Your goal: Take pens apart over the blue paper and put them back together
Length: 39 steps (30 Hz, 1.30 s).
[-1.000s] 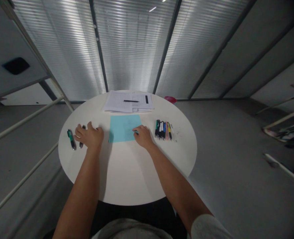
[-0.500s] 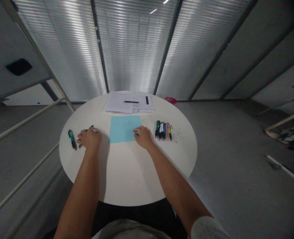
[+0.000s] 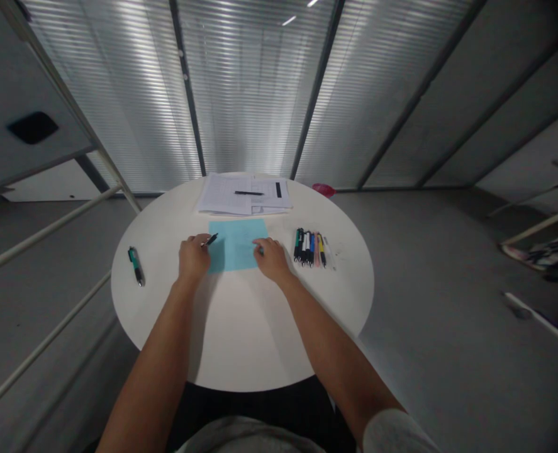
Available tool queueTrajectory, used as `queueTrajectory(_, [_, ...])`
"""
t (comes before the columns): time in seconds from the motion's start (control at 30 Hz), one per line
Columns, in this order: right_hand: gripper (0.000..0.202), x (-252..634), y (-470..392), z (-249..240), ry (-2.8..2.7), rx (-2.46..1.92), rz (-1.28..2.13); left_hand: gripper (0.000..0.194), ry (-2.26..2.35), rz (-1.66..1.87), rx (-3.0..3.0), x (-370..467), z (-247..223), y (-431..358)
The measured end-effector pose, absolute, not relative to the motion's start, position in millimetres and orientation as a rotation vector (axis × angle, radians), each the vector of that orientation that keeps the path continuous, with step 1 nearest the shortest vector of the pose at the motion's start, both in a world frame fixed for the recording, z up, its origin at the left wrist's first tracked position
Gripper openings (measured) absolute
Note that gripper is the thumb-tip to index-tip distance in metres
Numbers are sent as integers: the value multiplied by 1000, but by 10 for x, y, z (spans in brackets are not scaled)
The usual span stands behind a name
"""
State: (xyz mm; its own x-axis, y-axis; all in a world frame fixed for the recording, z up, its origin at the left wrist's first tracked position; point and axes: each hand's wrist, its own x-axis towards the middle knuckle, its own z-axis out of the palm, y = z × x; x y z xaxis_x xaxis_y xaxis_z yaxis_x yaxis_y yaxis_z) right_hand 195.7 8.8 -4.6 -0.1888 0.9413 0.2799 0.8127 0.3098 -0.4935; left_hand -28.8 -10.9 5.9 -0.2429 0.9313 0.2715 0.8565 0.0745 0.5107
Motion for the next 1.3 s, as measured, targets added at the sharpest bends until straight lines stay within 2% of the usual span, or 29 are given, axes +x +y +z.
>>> queueTrajectory(0.1, [30, 1937, 101, -38, -1922, -1478, 421, 34, 1843, 1007, 2063, -122, 42, -116])
queueTrajectory(0.23, [30, 1910, 103, -30, -1836, -1349, 635, 30, 1567, 967, 2173, 75, 61, -187])
queueTrajectory(0.63, [27, 1850, 136, -113, -1675, -1093, 967, 25, 1493, 1030, 2176, 116, 49, -198])
queueTrajectory(0.77, [27, 1873, 191, -92, -1528, -1097, 971, 28, 1596, 1067, 2176, 68, 48, -175])
queueTrajectory(0.93, [29, 1944, 260, -31, -1209, -1130, 1012, 35, 1719, 1272, 1884, -22, 39, -131])
queueTrajectory(1.3, [40, 2002, 329, -68, -946, -1077, 1188, 35, 1366, 1503, 1235, 80, 114, -121])
